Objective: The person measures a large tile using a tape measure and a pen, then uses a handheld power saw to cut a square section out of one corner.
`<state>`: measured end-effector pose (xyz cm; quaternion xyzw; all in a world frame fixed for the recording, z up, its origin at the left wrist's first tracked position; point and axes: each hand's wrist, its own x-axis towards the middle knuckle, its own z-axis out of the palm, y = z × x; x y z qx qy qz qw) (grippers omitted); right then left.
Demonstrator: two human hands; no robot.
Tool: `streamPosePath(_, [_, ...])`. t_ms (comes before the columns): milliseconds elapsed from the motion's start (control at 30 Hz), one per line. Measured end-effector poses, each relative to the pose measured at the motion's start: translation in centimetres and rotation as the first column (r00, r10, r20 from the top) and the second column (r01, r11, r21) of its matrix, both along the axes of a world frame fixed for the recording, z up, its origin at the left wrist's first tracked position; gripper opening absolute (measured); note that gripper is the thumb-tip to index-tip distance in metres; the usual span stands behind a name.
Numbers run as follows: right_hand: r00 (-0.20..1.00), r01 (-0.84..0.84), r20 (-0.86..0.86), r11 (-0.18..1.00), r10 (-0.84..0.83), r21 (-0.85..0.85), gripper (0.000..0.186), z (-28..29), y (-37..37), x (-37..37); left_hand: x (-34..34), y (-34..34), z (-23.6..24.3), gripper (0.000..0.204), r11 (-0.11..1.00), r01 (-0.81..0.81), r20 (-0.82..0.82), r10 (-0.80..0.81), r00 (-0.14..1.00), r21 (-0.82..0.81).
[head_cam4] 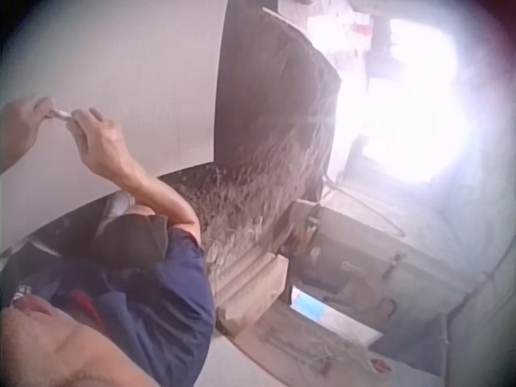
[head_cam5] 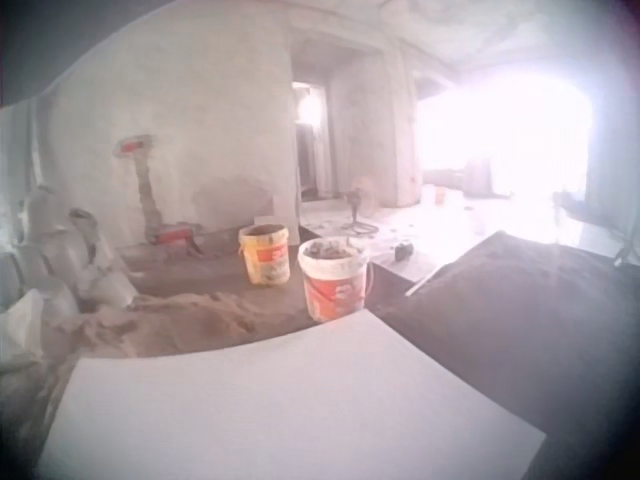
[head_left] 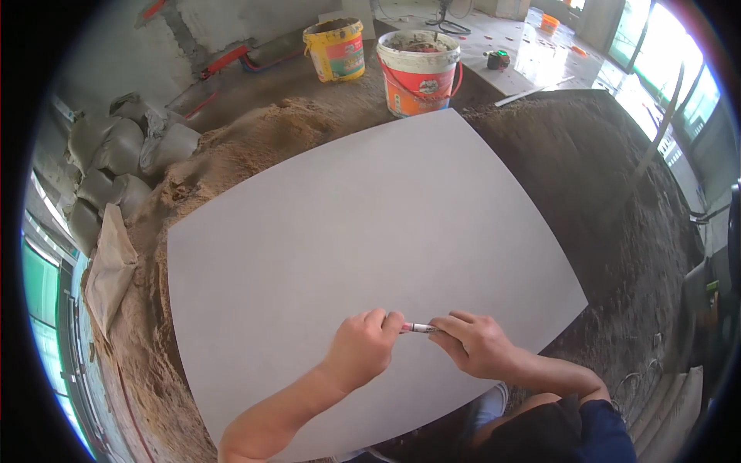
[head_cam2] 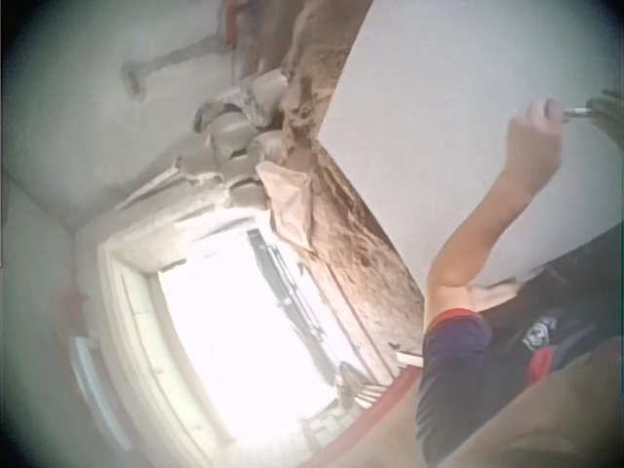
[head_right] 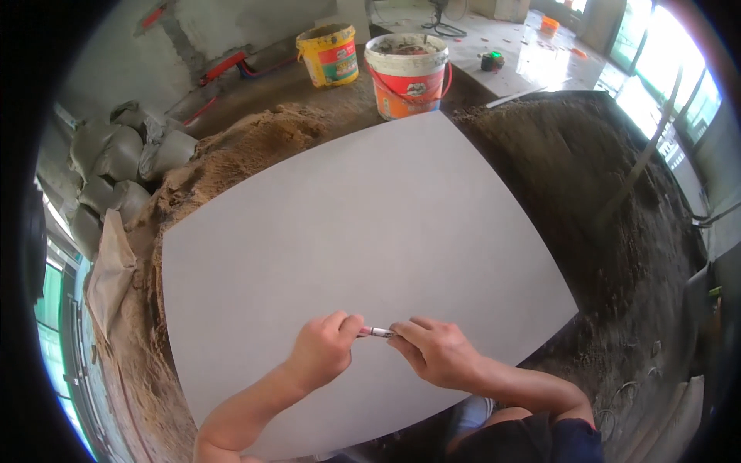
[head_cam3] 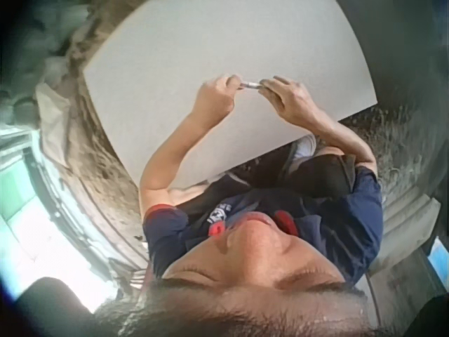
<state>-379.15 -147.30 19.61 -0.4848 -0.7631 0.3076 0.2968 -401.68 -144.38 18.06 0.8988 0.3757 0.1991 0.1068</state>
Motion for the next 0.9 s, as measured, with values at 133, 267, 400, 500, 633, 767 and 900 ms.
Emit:
streamPosePath(133, [0.989, 0.012, -0.130, 0.924, -0.066, -0.382, 0.021, 0.3, -0.7, 0.5, 1.3, 0.3, 0.4, 0.008, 0.996, -0.001, -0.022, 0.003, 1.000, 0.085])
streamPosePath(267, [0.975, -0.054, -0.190, 0.697, -0.119, -0.715, 0.031, 0.2, -0.6, 1.4, 1.2, 0.6, -0.4, 0.008, 0.988, 0.110, -0.037, -0.107, 0.994, 0.106])
streamPosePath(400, [0.886, -0.321, -0.421, 0.396, -0.194, -0.860, 0.031, -3.0, -0.1, 3.2, -0.5, -0.1, -2.2, 0.045, 0.993, 0.054, -0.056, -0.060, 0.997, -0.103])
streamPosePath(500, [0.841, -0.331, -0.379, 0.187, -0.387, -0.925, 0.025, -6.5, -0.2, 6.3, -2.7, 0.7, -1.5, 0.068, 0.982, -0.148, -0.237, 0.116, 0.965, -0.121])
streamPosePath(633, [0.712, -0.004, -0.371, 0.525, -0.596, -0.851, 0.014, -7.4, 6.4, 13.9, -5.7, 1.4, -2.4, 0.065, 0.977, -0.213, -0.213, 0.204, 0.956, -0.021])
streamPosePath(767, [0.133, 0.087, -0.795, 0.806, -0.591, -0.585, 0.041, 7.1, 15.9, 14.5, -6.9, 1.2, -3.9, 0.033, 0.982, -0.174, -0.235, 0.186, 0.954, 0.071])
streamPosePath(900, [0.660, -0.345, -0.742, 0.830, -0.117, -0.438, 0.044, 5.5, 10.0, 10.2, -6.3, 1.2, -0.9, 0.037, 0.941, -0.293, -0.456, 0.189, 0.870, -0.170])
